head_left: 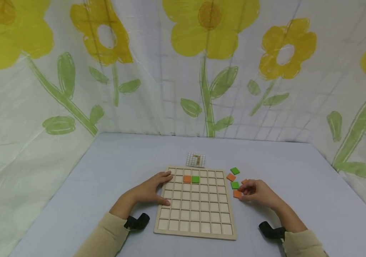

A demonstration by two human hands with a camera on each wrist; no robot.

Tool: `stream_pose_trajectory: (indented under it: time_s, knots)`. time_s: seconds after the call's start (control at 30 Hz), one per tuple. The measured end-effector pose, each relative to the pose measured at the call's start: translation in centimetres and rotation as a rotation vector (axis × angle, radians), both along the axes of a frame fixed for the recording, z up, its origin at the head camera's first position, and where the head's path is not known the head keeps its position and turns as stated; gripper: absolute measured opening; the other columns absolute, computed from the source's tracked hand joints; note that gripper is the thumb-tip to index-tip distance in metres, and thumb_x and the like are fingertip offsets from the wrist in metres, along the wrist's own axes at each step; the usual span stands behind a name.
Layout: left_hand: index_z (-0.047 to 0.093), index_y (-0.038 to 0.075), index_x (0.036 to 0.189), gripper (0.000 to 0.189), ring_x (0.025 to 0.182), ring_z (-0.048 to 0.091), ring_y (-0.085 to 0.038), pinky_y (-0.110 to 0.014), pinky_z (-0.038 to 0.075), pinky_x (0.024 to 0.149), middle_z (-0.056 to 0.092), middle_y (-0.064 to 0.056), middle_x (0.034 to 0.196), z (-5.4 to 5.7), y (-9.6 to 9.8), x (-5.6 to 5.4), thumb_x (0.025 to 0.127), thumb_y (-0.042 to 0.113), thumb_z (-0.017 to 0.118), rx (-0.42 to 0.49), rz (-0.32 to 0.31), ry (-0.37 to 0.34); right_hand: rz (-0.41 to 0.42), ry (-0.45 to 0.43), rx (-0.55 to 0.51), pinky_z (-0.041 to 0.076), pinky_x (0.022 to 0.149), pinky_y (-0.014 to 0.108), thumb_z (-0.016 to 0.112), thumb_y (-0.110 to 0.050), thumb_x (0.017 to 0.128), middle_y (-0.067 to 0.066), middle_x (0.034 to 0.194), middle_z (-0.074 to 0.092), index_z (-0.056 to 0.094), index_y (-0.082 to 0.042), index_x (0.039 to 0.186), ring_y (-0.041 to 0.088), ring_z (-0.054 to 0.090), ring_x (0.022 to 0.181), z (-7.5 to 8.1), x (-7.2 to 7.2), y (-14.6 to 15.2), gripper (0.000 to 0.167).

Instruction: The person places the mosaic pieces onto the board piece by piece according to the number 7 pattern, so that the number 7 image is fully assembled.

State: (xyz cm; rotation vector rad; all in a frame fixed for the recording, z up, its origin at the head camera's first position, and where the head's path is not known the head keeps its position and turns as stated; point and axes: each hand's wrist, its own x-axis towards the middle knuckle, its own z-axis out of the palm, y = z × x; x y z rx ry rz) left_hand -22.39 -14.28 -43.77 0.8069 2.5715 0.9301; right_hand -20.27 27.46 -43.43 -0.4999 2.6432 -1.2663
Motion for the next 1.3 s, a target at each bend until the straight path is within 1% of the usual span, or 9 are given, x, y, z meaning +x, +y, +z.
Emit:
stream_pose_trajectory:
  time_s: [0.13,0.37,0.47,0.6,0.87,0.97,1.13,1.3]
  knots:
    - [0.035,0.009,0.144,0.093,0.143,0.014,-0.034,-0.055,0.021,0.112,0.02,-0.007,0.156,0.0,0.0,0.0,0.07,0.043,0.079,0.0,-0.003,0.002,0.0,0.006,0.004,0.048,0.06,0.018,0.079,-0.014,0.073,0.009,0.085,0.063,0.068,0.003,0.096,-0.001,0.052,0.069,-0.1,0.0,0.0,0.03]
    - [0.034,0.008,0.144,0.094,0.143,0.014,-0.035,-0.055,0.021,0.112,0.02,-0.008,0.156,-0.1,0.0,0.0,0.07,0.043,0.079,0.004,-0.009,-0.002,0.01,0.057,0.054,0.048,0.06,0.019,0.078,-0.013,0.074,0.007,0.084,0.063,0.069,0.002,0.093,-0.002,0.052,0.069,-0.4,0.0,0.0,0.026]
    - [0.035,0.009,0.144,0.094,0.143,0.015,-0.034,-0.055,0.022,0.112,0.02,-0.008,0.155,-0.2,0.0,0.0,0.07,0.044,0.079,0.002,-0.011,0.004,0.013,0.059,0.061,0.048,0.06,0.019,0.078,-0.013,0.074,0.007,0.084,0.063,0.068,0.002,0.093,-0.001,0.052,0.069,-0.4,0.1,-0.1,0.026]
    - [0.035,0.009,0.144,0.094,0.143,0.015,-0.034,-0.055,0.022,0.112,0.02,-0.008,0.155,-0.3,0.0,-0.1,0.07,0.044,0.079,-0.001,-0.013,0.007,0.021,0.05,0.062,0.048,0.06,0.019,0.078,-0.013,0.074,0.006,0.084,0.063,0.068,0.002,0.092,-0.001,0.052,0.069,-0.2,0.1,-0.1,0.026]
    - [0.034,0.012,0.145,0.094,0.144,0.013,-0.034,-0.056,0.021,0.112,0.018,-0.007,0.156,-0.1,0.1,-0.2,0.07,0.045,0.078,-0.002,-0.012,-0.008,0.049,0.041,0.059,0.049,0.062,0.018,0.077,-0.013,0.075,0.007,0.085,0.065,0.067,0.001,0.092,-0.002,0.054,0.07,0.2,-0.1,0.0,0.025]
    - [0.033,0.012,0.145,0.094,0.144,0.013,-0.034,-0.056,0.021,0.112,0.018,-0.006,0.156,-0.1,0.1,-0.2,0.07,0.045,0.079,-0.007,-0.009,-0.01,0.046,0.039,0.061,0.05,0.062,0.018,0.077,-0.013,0.075,0.007,0.085,0.065,0.067,0.002,0.092,-0.002,0.055,0.071,0.4,-0.3,-0.1,0.025]
    - [0.034,0.012,0.145,0.094,0.143,0.014,-0.034,-0.055,0.022,0.112,0.018,-0.006,0.156,-0.1,0.1,-0.3,0.07,0.045,0.079,-0.014,-0.007,-0.001,0.041,0.049,0.071,0.05,0.063,0.019,0.076,-0.012,0.076,0.007,0.085,0.066,0.067,0.002,0.093,0.0,0.055,0.071,0.9,-0.5,-0.4,0.024]
    - [0.034,0.011,0.145,0.093,0.143,0.015,-0.034,-0.055,0.022,0.112,0.02,-0.006,0.156,-0.2,0.0,-0.2,0.07,0.045,0.079,-0.016,-0.007,0.009,0.065,0.068,0.07,0.05,0.064,0.018,0.074,-0.01,0.077,0.008,0.086,0.066,0.067,0.003,0.095,0.0,0.055,0.072,1.2,-0.9,-0.8,0.023]
